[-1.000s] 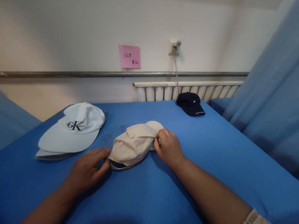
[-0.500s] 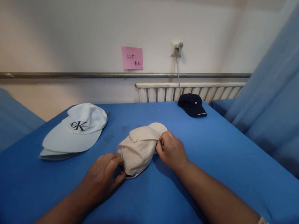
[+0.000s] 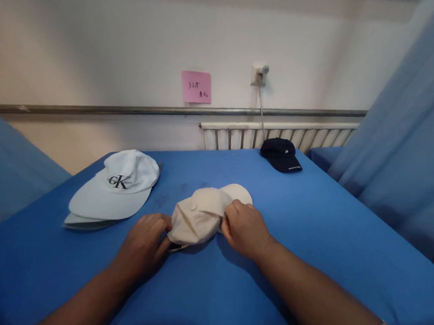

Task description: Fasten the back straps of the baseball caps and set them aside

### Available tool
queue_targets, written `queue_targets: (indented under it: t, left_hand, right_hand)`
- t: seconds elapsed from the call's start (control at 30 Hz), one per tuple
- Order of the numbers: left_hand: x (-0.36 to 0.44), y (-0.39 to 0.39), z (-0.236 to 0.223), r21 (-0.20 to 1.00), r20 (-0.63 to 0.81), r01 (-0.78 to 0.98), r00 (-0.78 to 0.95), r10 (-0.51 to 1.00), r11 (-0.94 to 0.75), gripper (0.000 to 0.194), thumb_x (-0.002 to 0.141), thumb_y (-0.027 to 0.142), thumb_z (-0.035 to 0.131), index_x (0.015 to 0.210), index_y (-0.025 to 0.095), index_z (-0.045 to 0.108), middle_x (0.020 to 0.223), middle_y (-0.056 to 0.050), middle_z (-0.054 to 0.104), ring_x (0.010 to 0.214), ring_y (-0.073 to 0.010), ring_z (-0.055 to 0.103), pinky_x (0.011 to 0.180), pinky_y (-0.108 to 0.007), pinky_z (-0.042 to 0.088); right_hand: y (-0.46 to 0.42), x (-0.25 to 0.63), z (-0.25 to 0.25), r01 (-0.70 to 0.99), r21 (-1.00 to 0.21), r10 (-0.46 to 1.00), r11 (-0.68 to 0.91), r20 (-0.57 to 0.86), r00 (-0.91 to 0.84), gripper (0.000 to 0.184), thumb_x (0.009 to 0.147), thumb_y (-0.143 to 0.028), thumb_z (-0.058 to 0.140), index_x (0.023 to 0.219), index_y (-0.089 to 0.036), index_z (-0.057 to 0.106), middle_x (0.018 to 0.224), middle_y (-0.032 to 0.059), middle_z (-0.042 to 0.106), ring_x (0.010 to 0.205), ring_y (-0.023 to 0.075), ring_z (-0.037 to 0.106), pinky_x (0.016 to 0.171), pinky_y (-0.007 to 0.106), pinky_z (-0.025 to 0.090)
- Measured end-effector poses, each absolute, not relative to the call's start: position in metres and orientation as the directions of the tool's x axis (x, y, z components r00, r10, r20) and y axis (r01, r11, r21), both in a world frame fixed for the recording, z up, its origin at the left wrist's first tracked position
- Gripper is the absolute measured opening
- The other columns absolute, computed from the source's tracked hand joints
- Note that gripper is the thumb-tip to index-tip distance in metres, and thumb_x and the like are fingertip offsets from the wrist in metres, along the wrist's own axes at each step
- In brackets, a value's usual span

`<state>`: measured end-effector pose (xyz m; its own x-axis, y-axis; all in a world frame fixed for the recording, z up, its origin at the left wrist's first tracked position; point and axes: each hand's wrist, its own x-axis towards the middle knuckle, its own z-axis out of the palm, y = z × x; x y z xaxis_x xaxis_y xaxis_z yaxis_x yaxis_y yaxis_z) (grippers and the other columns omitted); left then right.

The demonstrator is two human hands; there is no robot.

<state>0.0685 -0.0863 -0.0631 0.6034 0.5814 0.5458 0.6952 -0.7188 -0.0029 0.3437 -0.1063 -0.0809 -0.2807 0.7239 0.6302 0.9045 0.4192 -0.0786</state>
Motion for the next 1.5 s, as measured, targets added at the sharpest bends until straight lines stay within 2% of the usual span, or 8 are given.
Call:
queue_targets:
  t: [0.17, 0.4, 0.57, 0.7, 1.0, 1.23, 1.37, 1.5]
  left_hand:
    - [0.060, -0.086, -0.062, 0.109, 0.719, 0.650, 0.471, 0.511, -0.752, 0.012, 0.086, 0.015, 0.057, 0.084, 0.021, 0.047, 0.090, -0.006, 0.064, 0.081, -0.0194, 0.061, 0.075, -0.032, 0.047]
    - [0.064, -0.092, -0.052, 0.253, 0.425, 0.617, 0.621, 0.658, -0.745, 0.012, 0.079, 0.011, 0.050, 0.086, 0.021, 0.050, 0.090, -0.006, 0.061, 0.083, -0.0214, 0.058, 0.076, -0.035, 0.046]
    - [0.065, -0.091, -0.052, 0.415, 0.544, 0.569, 0.470, 0.695, -0.710, 0.012, 0.088, 0.016, 0.049, 0.098, 0.020, 0.054, 0.089, -0.004, 0.062, 0.081, -0.0184, 0.060, 0.076, -0.031, 0.048]
    - [0.067, -0.071, -0.048, 0.400, 0.595, 0.628, 0.376, 0.710, -0.668, 0.017, 0.091, 0.026, 0.055, 0.107, 0.021, 0.060, 0.093, -0.003, 0.065, 0.081, -0.0173, 0.062, 0.076, -0.029, 0.049]
    - [0.077, -0.036, -0.028, 0.060, 0.497, 0.636, 0.649, 0.576, -0.769, 0.017, 0.093, 0.023, 0.049, 0.090, 0.019, 0.065, 0.089, -0.006, 0.066, 0.082, -0.0195, 0.062, 0.074, -0.031, 0.049]
    - [0.072, -0.029, -0.037, 0.251, 0.600, 0.699, 0.431, 0.674, -0.670, 0.017, 0.092, 0.026, 0.048, 0.095, 0.019, 0.063, 0.090, -0.003, 0.067, 0.083, -0.0182, 0.064, 0.076, -0.028, 0.049]
    - [0.062, -0.024, -0.045, 0.376, 0.523, 0.734, 0.335, 0.784, -0.565, 0.020, 0.089, 0.032, 0.051, 0.095, 0.021, 0.066, 0.090, -0.003, 0.071, 0.083, -0.0194, 0.067, 0.078, -0.029, 0.050]
    - [0.056, -0.031, -0.050, 0.493, 0.470, 0.736, 0.224, 0.854, -0.464, 0.024, 0.088, 0.036, 0.051, 0.100, 0.021, 0.067, 0.094, -0.004, 0.073, 0.086, -0.0214, 0.068, 0.080, -0.030, 0.052]
  right_hand:
    - [-0.105, 0.346, -0.082, 0.904, -0.204, 0.726, 0.376, 0.671, -0.151, 0.011, 0.087, -0.020, 0.046, 0.076, -0.021, 0.047, 0.074, 0.0022, 0.054, 0.060, 0.0152, 0.050, 0.057, 0.028, 0.033]
    - [-0.106, 0.350, -0.082, 0.876, -0.259, 0.723, 0.406, 0.678, -0.134, 0.009, 0.086, -0.021, 0.049, 0.078, -0.021, 0.047, 0.073, 0.0004, 0.052, 0.059, 0.0138, 0.048, 0.058, 0.027, 0.033]
    - [-0.105, 0.350, -0.082, 0.832, -0.289, 0.716, 0.474, 0.677, -0.173, 0.009, 0.087, -0.020, 0.049, 0.079, -0.021, 0.046, 0.073, 0.0000, 0.051, 0.063, 0.0142, 0.049, 0.060, 0.027, 0.035]
    - [-0.105, 0.350, -0.083, 0.808, -0.304, 0.708, 0.504, 0.681, -0.186, 0.009, 0.086, -0.018, 0.050, 0.079, -0.021, 0.045, 0.073, 0.0001, 0.050, 0.063, 0.0144, 0.049, 0.060, 0.027, 0.035]
    - [-0.102, 0.351, -0.083, 0.736, -0.326, 0.659, 0.593, 0.722, -0.211, 0.013, 0.085, -0.014, 0.052, 0.079, -0.022, 0.044, 0.072, 0.0000, 0.050, 0.064, 0.0146, 0.049, 0.060, 0.027, 0.037]
    - [-0.116, 0.344, -0.078, 0.576, -0.308, 0.588, 0.757, 0.706, -0.396, 0.009, 0.090, -0.018, 0.052, 0.083, -0.022, 0.048, 0.077, 0.0026, 0.059, 0.069, 0.0158, 0.056, 0.065, 0.028, 0.043]
    - [-0.096, 0.357, -0.087, 0.675, -0.589, 0.818, 0.444, 0.574, -0.037, 0.009, 0.092, -0.023, 0.049, 0.084, -0.021, 0.052, 0.079, 0.0022, 0.060, 0.067, 0.0145, 0.057, 0.064, 0.027, 0.044]
    - [-0.068, 0.385, -0.101, 0.813, -0.581, 0.918, 0.046, 0.345, 0.195, 0.020, 0.087, -0.033, 0.057, 0.098, -0.017, 0.060, 0.102, 0.0123, 0.066, 0.088, 0.0226, 0.063, 0.073, 0.033, 0.045]
